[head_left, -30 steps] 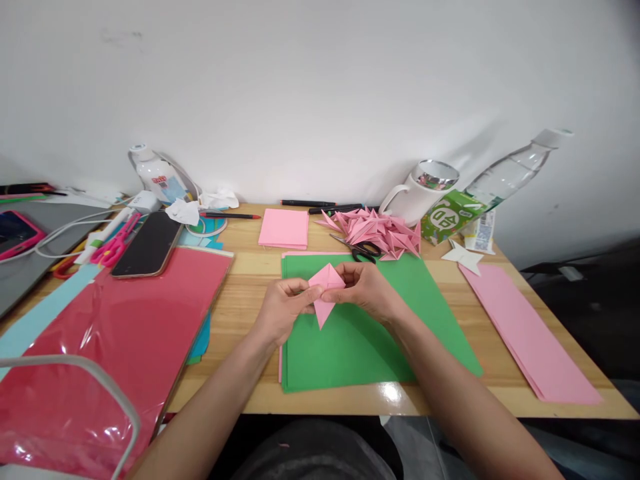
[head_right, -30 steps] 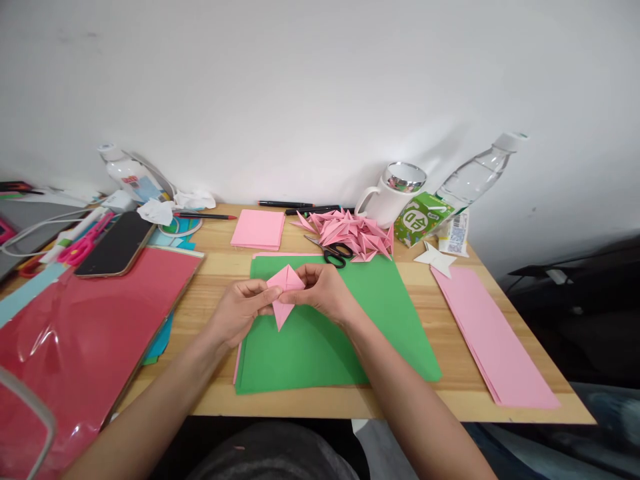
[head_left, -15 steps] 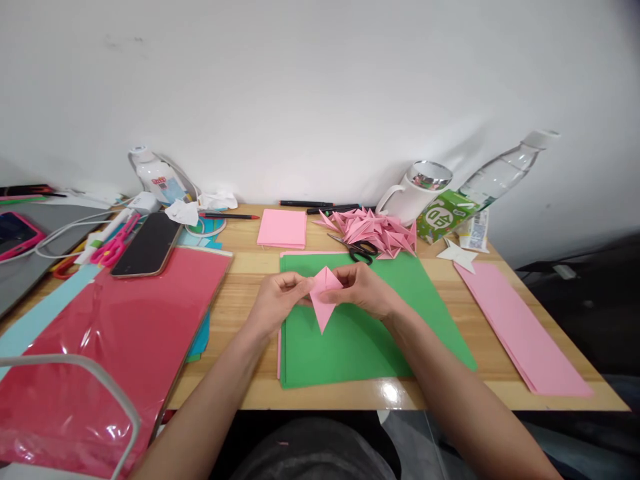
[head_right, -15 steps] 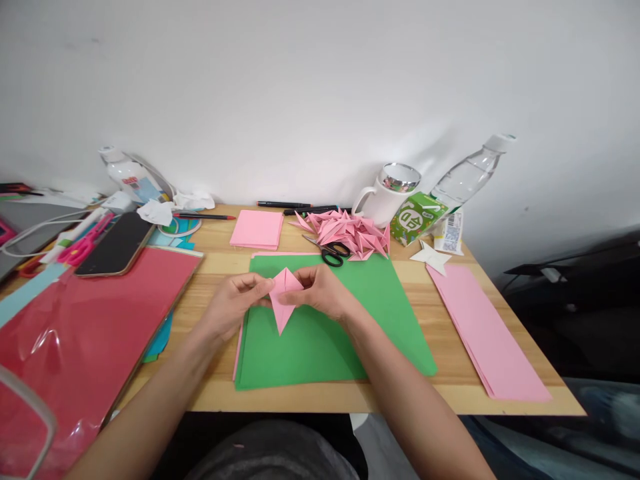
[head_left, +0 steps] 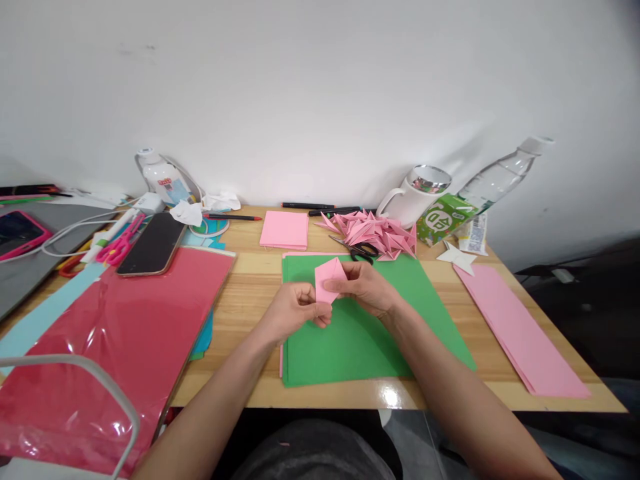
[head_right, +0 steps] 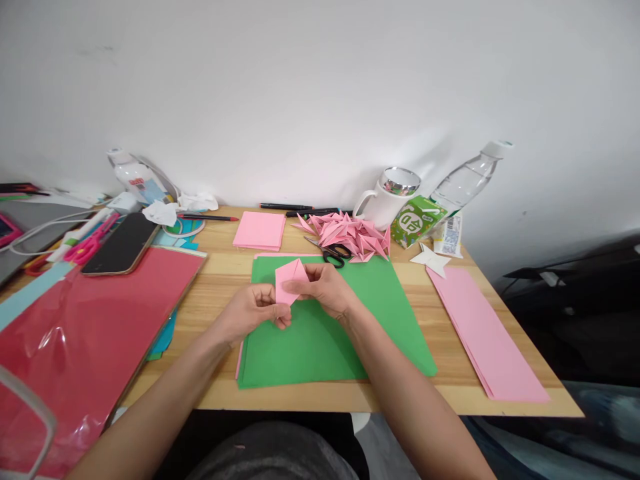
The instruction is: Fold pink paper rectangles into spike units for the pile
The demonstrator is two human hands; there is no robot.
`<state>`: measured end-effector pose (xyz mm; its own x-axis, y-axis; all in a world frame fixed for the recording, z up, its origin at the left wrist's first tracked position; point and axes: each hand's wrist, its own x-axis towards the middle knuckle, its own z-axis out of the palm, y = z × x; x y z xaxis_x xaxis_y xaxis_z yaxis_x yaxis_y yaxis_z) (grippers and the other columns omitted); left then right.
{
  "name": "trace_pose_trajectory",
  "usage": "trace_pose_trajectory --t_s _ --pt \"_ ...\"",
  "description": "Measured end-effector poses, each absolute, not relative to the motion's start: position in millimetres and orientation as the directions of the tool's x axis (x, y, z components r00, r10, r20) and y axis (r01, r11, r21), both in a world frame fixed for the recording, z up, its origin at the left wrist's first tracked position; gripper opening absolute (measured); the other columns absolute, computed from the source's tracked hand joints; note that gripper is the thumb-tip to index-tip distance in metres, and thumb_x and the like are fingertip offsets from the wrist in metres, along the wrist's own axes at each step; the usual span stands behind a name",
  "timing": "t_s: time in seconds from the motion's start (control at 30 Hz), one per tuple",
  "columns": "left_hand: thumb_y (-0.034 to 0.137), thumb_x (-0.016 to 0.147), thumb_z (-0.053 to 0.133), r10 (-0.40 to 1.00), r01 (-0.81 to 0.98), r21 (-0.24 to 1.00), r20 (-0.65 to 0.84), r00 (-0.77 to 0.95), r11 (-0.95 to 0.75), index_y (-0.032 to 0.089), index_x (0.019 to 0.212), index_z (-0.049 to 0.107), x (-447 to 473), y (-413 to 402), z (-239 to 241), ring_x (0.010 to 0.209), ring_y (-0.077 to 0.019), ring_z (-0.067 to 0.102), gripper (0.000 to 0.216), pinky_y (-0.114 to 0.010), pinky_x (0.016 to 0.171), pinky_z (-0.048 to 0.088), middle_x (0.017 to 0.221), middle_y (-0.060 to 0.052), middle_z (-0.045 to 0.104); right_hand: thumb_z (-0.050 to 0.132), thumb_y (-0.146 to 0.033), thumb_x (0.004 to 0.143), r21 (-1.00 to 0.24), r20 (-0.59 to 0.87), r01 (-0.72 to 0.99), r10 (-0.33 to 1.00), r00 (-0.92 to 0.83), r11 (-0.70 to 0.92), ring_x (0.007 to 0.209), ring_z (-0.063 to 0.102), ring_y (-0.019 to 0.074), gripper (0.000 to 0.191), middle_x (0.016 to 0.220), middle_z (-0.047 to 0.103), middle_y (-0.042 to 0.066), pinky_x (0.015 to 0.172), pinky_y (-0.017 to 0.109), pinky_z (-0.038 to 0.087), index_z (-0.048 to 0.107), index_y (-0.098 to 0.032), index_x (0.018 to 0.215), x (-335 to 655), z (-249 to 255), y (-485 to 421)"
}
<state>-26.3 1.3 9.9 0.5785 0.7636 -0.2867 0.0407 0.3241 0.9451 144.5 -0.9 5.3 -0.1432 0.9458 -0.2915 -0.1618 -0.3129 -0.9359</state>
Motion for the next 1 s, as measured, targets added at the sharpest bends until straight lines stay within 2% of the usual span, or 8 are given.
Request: trace_pose_trajectory --t_s 0.1,0.17,0.3,0.4,0.47,0.6,0.73,1.0 --pt "0.039 0.06 0.076 0.774 0.084 0.963 -0.255 0.58 0.255 0.012 0.06 0.058 -27.4 1.3 7.3 0.052 -0.0124 0.059 0.032 -0.026 0.055 0.048 0.058 -0.005 0.064 0.081 -0.028 0.05 -0.955 -0.244 -0.132 0.958 -0.154 -0.264 0.059 0.054 0.0096 0.033 0.07 0.064 0.0 0.057 0.024 0.043 0.066 -0.012 0.075 141.8 6.0 -2.1" --pt "0.038 0.064 0.073 0.794 0.05 0.978 -0.195 0.576 0.203 0.012 0.065 0.059 -27.0 2.3 6.9 0.057 -0.0125 0.059 0.029 -0.025 0.058 0.047 0.063 -0.004 0.065 0.082 -0.028 0.051 -0.974 -0.176 -0.124 0.976 -0.126 -0.191 0.059 0.053 0.0093 0.034 0.069 0.063 -0.001 0.057 0.024 0.043 0.06 -0.014 0.073 139.0 8.4 -3.7" --pt "0.032 0.065 0.073 0.952 -0.139 0.988 -0.022 0.305 0.067 0.017 0.08 0.053 -25.3 4.8 9.3 0.061 -0.009 0.055 0.029 -0.02 0.058 0.042 0.065 0.004 0.057 0.085 -0.03 0.043 -0.985 -0.086 -0.142 0.994 -0.064 -0.094 0.049 0.041 0.0053 0.052 0.055 0.048 -0.009 0.047 0.019 0.034 0.038 -0.019 0.064 133.1 11.6 -6.2" --pt "0.026 0.064 0.073 0.98 -0.143 0.99 0.044 0.192 -0.016 0.018 0.074 0.052 -24.6 5.7 9.6 0.054 -0.0067 0.048 0.025 -0.018 0.054 0.037 0.06 0.006 0.051 0.086 -0.033 0.039 -0.997 -0.041 -0.072 0.999 -0.025 -0.043 0.044 0.029 0.0029 0.059 0.05 0.033 -0.012 0.041 0.017 0.023 0.032 -0.02 0.059 129.0 9.5 -7.0" --pt "0.025 0.065 0.072 0.981 -0.109 0.992 0.078 0.18 -0.059 0.017 0.069 0.056 -24.5 5.8 8.4 0.056 -0.0074 0.048 0.018 -0.019 0.054 0.037 0.062 0.004 0.054 0.085 -0.035 0.042 -1.0 0.008 -0.023 1.0 0.016 0.008 0.045 0.028 0.0033 0.056 0.05 0.032 -0.011 0.041 0.018 0.022 0.034 -0.019 0.058 126.8 7.6 -7.5" --pt "0.026 0.068 0.069 0.987 -0.06 0.994 0.1 0.129 -0.093 0.016 0.072 0.066 -24.4 4.7 7.3 0.06 -0.01 0.051 0.011 -0.022 0.059 0.041 0.066 0.001 0.06 0.081 -0.038 0.052 -0.996 0.087 -0.009 0.994 0.063 0.087 0.051 0.043 0.0076 0.037 0.058 0.05 -0.005 0.048 0.022 0.035 0.053 -0.017 0.064 125.2 7.1 -9.2" --pt "0.025 0.066 0.071 0.99 -0.005 0.994 0.113 0.088 -0.113 0.017 0.073 0.069 -24.2 2.4 10.2 0.06 -0.01 0.051 0.011 -0.022 0.059 0.041 0.069 0.0 0.061 0.076 -0.038 0.061 -0.994 0.112 -0.003 0.991 0.073 0.112 0.055 0.05 0.0106 0.025 0.064 0.06 0.0 0.054 0.026 0.041 0.063 -0.017 0.069 125.9 8.4 -10.4" --pt "0.028 0.064 0.073 0.988 -0.024 0.991 0.134 0.071 -0.133 0.018 0.07 0.071 -24.3 0.8 10.9 0.063 -0.012 0.054 0.012 -0.024 0.062 0.044 0.072 -0.002 0.065 0.078 -0.036 0.059 -0.993 0.119 0.023 0.988 0.1 0.117 0.063 0.057 0.0159 0.023 0.072 0.068 0.004 0.062 0.031 0.047 0.072 -0.019 0.074 126.7 6.2 -11.2"
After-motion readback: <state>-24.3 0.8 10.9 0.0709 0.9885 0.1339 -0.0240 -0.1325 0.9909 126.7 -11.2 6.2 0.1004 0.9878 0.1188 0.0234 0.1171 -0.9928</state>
